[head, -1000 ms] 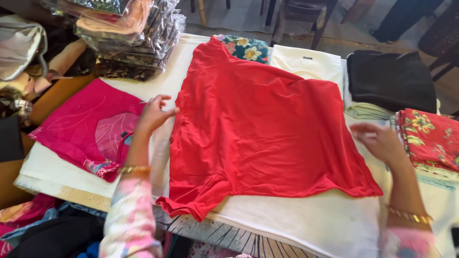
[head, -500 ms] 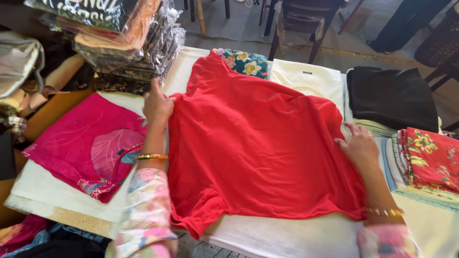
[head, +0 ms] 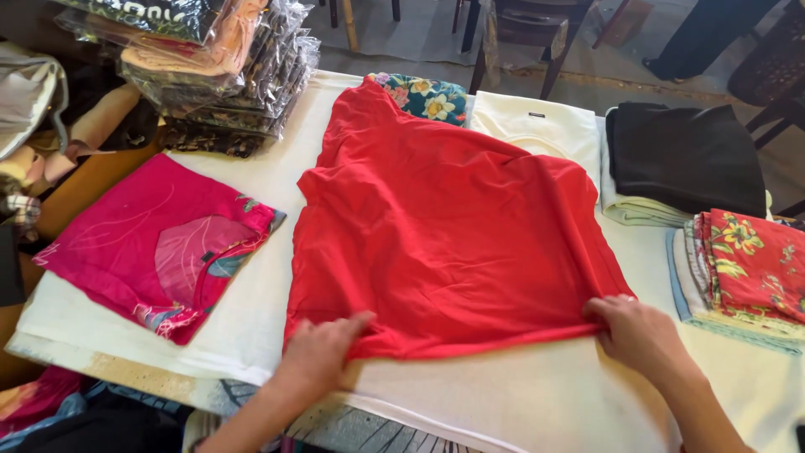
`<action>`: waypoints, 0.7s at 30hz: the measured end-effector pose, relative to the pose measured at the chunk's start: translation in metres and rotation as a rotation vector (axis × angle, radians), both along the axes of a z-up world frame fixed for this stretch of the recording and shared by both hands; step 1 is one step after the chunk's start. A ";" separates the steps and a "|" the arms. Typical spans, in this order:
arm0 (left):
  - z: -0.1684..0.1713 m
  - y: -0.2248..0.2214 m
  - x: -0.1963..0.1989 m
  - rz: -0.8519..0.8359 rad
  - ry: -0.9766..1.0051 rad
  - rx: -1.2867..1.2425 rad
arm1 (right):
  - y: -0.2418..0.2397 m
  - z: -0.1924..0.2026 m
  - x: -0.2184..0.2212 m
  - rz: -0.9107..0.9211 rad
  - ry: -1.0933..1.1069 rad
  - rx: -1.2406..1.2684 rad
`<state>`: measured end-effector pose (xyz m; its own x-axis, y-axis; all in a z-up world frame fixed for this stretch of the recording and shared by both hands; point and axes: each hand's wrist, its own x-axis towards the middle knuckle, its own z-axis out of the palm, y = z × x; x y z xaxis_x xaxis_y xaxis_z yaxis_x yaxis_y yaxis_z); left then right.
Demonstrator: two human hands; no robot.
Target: Folding and arranging various garments on a workspace table.
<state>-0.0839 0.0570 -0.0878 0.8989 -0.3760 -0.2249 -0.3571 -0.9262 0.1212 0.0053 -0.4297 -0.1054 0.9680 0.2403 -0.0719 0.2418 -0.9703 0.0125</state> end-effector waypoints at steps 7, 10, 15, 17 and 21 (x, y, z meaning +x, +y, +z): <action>0.044 0.043 0.077 0.531 -0.648 -0.034 | -0.012 0.025 0.064 -0.249 -0.556 0.072; 0.028 0.081 0.166 0.588 -0.380 -1.080 | -0.026 0.034 0.136 -0.163 -0.671 0.633; 0.119 0.035 0.217 0.656 -0.142 -1.749 | 0.003 0.102 0.198 -0.116 -0.608 1.495; 0.138 0.037 0.245 0.629 -0.220 -1.793 | -0.011 0.119 0.230 0.118 -0.827 1.415; 0.173 0.051 0.290 0.427 -0.517 -1.943 | -0.012 0.192 0.223 0.389 -0.952 1.528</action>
